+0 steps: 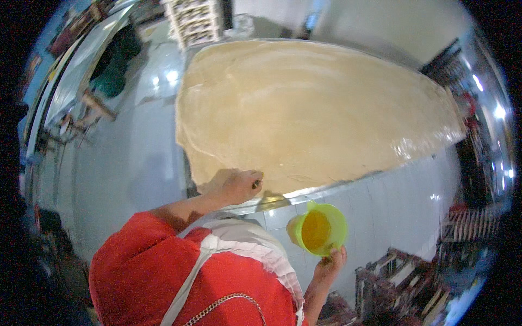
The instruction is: The person brushes a yellow liquid onto a large sheet of dough laid on a metal table using a brush and a small bowl. The person also smooths the dough with both hands and walks around the table to reach different areas.
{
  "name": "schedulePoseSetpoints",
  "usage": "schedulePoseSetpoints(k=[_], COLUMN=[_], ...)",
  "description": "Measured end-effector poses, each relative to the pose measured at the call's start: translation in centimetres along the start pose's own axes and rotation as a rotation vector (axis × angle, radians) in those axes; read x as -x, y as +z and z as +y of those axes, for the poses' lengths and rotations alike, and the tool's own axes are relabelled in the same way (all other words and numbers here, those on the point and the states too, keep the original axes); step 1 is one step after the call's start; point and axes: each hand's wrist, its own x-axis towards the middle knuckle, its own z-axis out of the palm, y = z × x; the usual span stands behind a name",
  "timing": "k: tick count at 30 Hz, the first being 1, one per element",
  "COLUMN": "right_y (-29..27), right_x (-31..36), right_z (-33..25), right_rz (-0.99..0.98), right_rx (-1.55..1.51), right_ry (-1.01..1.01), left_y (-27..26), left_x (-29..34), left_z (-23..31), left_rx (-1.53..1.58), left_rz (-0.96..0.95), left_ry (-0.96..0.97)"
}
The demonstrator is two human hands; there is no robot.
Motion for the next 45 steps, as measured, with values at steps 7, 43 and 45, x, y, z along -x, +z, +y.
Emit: schedulePoseSetpoints(k=[7, 43, 45], right_y=[-8.1, -51.3, -53.2], right_x=[-1.9, -8.6, -10.8], right_z=[-0.2, -2.3, -3.6], right_rz=[0.034, 0.975, 1.055], right_rx=[-0.246, -0.254, -0.337], right_ry=[0.015, -0.005, -0.035], left_y=[0.5, 50.0, 54.7], left_x=[-9.2, -26.6, -32.1], left_z=[9.5, 56.1, 56.7], left_rx=[0.941, 0.25, 0.083], left_rz=[0.043, -1.142, -1.172], left_ry=[-0.114, 0.447, 0.677])
